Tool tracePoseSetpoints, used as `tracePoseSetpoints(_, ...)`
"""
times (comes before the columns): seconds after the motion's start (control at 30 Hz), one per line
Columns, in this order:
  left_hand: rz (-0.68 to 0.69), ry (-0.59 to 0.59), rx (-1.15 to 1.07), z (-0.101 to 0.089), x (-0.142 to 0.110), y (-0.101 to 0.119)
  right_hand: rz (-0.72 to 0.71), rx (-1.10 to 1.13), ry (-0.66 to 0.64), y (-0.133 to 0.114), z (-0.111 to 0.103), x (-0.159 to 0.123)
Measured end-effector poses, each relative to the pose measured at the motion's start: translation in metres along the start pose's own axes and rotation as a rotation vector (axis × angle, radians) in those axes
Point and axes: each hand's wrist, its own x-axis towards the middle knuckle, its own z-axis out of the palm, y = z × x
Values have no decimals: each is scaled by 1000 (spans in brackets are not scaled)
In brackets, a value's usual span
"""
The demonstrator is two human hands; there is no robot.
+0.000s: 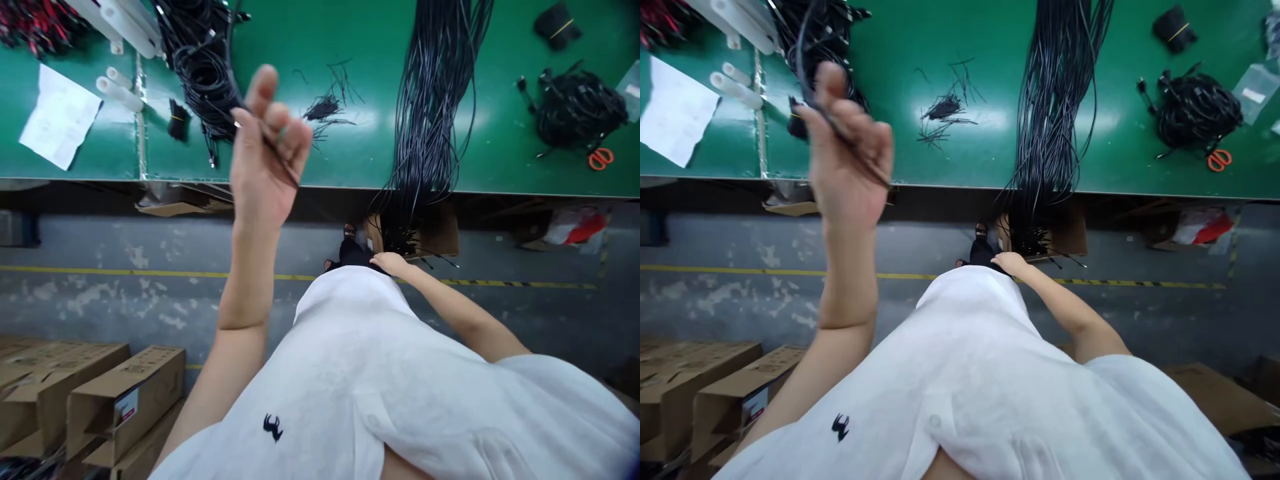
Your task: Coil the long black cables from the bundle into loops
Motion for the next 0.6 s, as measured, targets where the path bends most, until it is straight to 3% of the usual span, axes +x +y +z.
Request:
tracePoseSetpoints(0.07,-163,-62,176,-10,0,-31,48,24,-164,-1,-12,-2)
tracePoseSetpoints(0.17,-345,-87,328,-30,-25,-101,47,142,-388,-30,-26,-3)
tracePoseSetpoints(0.23,-400,-142,308,-38,-54,-139,-80,305,-412,-57,-26,-3)
tracePoseSetpoints(0.3,-461,-303,210,-36,-85,-158,-255,417,-356,-84,-17,1)
tracePoseSetpoints(0.4,-531,-494,131,-24,-117,-155,-416,351,-268,-113,-1,16)
tracePoseSetpoints(0.5,-485,-403,161,-20,-127,-131,-429,214,-257,-120,-2,37)
tracePoseSetpoints(0.6,-454,-336,131,-35,-128,-104,-400,159,-235,-112,-30,50)
